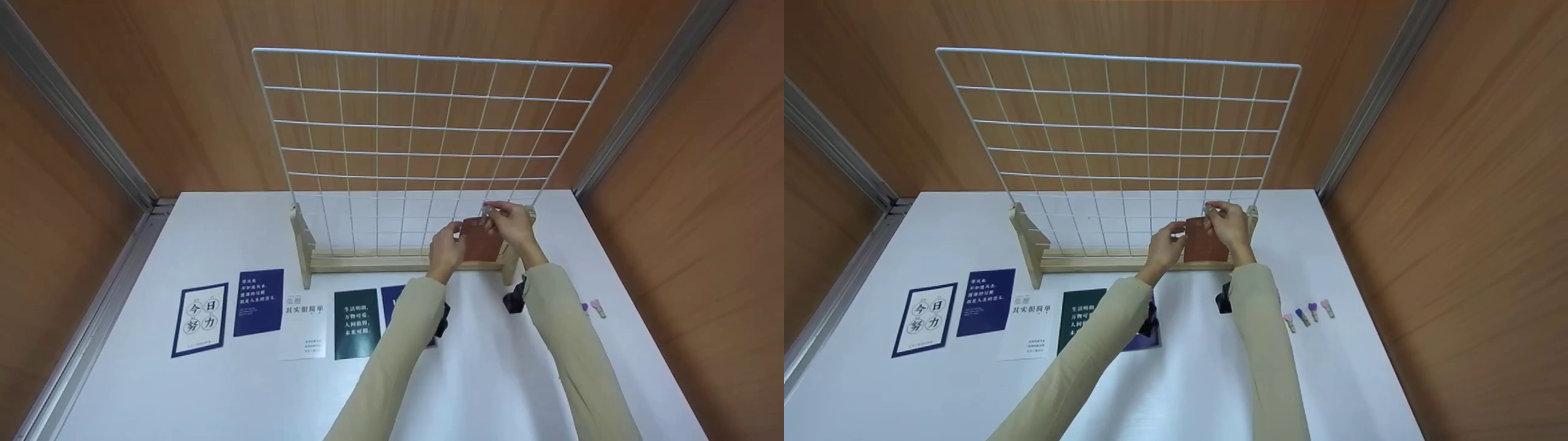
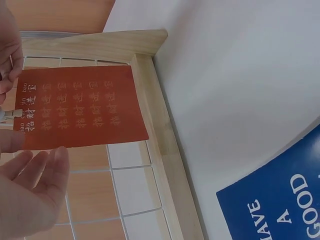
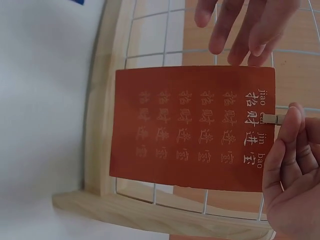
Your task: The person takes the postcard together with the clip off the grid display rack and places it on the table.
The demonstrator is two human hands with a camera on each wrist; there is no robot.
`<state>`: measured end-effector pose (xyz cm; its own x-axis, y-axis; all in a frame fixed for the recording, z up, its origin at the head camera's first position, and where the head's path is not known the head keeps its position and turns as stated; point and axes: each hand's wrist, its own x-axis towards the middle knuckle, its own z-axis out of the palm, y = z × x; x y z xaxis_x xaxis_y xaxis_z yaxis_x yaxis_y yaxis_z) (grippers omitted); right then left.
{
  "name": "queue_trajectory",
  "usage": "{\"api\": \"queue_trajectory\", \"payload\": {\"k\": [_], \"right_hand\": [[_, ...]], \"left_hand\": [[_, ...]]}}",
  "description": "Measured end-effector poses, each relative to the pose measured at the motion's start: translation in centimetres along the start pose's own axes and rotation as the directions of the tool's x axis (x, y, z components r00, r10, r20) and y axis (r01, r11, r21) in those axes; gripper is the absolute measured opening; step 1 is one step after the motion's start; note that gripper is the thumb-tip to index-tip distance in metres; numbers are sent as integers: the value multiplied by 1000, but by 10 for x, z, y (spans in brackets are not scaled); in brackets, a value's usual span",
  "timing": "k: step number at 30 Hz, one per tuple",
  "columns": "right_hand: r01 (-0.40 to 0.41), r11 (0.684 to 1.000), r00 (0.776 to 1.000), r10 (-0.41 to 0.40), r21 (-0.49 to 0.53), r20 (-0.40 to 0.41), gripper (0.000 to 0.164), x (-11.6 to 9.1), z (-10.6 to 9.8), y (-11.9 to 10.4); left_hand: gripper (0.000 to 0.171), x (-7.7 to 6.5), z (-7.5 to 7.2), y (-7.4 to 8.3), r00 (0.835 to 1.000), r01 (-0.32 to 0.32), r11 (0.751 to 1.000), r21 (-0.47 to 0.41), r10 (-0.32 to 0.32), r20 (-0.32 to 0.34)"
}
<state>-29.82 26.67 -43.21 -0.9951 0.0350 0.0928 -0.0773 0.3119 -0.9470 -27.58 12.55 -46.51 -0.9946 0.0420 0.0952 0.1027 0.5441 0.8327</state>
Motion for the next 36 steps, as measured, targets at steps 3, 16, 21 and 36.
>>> {"api": "queue_trajectory", "payload": {"k": [3,16,21,36], "right_hand": [[-11,1000,1000,11,-2,9,27,-4,0,-8],[-29,999,999,28,-23,-44,25,-3,8,0],[-47,998,997,45,-30,-70,24,-4,13,0],[155,986,981,-148,53,-122,21,-11,9,-3]], "left_hand": [[27,3,1,0,1000,4,1000,5,-4,0],[12,7,-2,8,991,75,992,98,-64,-114],[12,5,-3,9,991,84,991,105,-72,-113],[16,-4,-11,-17,999,47,994,98,-46,-15]]}}
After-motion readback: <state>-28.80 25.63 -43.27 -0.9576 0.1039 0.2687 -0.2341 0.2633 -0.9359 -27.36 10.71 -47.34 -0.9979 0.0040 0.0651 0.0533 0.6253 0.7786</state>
